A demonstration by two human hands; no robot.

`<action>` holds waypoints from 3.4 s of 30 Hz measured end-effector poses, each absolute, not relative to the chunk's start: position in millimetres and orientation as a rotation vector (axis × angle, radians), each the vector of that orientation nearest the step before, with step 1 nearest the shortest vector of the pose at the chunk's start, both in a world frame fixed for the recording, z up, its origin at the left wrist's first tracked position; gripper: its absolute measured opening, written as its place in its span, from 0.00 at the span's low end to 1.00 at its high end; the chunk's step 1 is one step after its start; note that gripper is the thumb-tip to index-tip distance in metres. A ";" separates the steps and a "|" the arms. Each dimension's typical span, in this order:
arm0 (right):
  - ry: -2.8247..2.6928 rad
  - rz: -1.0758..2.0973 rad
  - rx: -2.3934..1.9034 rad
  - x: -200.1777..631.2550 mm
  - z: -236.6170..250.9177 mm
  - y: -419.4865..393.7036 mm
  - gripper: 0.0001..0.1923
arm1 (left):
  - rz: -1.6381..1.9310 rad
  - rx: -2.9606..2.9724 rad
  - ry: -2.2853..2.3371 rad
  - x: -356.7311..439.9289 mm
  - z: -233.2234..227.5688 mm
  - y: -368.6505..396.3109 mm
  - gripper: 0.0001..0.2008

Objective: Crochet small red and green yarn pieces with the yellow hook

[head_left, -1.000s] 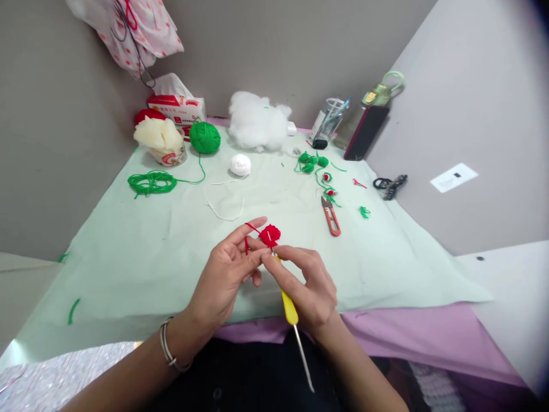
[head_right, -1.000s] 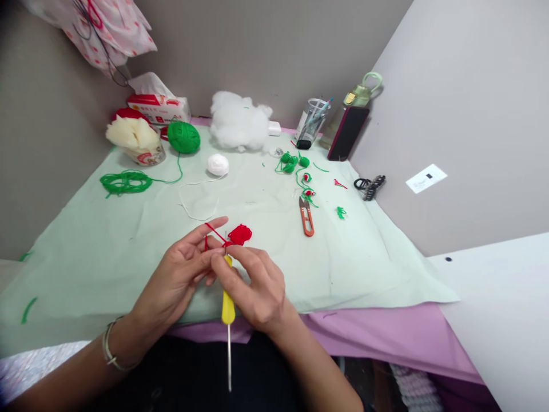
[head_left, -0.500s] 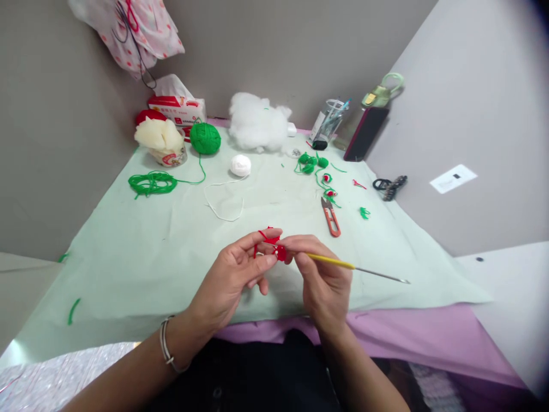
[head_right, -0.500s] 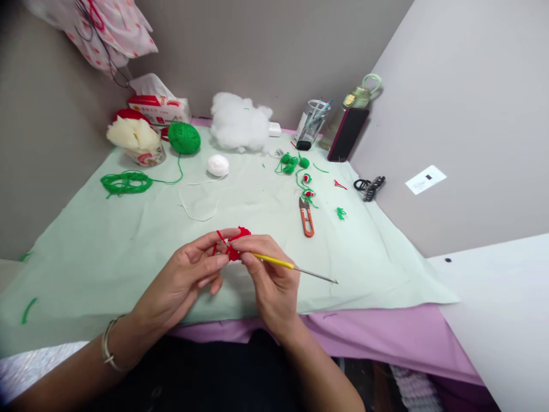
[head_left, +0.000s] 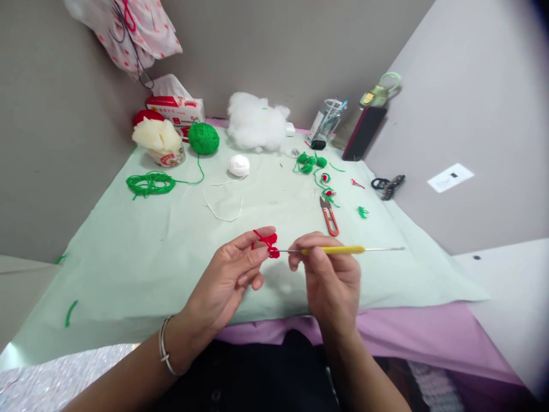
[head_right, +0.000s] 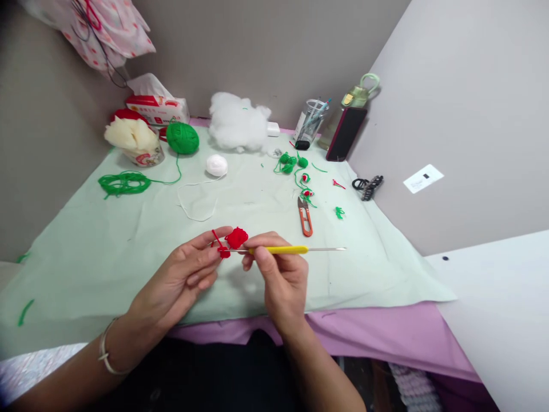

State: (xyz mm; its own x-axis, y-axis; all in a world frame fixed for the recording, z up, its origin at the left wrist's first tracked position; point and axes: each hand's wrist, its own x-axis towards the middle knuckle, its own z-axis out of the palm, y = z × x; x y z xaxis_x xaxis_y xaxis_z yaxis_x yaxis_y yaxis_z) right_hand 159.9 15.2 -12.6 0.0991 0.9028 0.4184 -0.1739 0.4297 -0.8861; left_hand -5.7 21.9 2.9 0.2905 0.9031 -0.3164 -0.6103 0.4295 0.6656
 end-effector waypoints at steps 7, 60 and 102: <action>-1.194 1.042 -0.798 156.2 -19.3 16.5 0.08 | 1.066 0.574 0.737 -1.1 2.2 18.1 0.15; -1.233 0.991 -0.787 148.0 3.9 19.2 0.11 | 1.101 0.660 0.812 -14.0 24.6 17.6 0.28; -1.374 0.811 -0.820 139.5 0.8 18.6 0.09 | 1.128 0.700 0.862 -12.2 11.9 13.4 0.18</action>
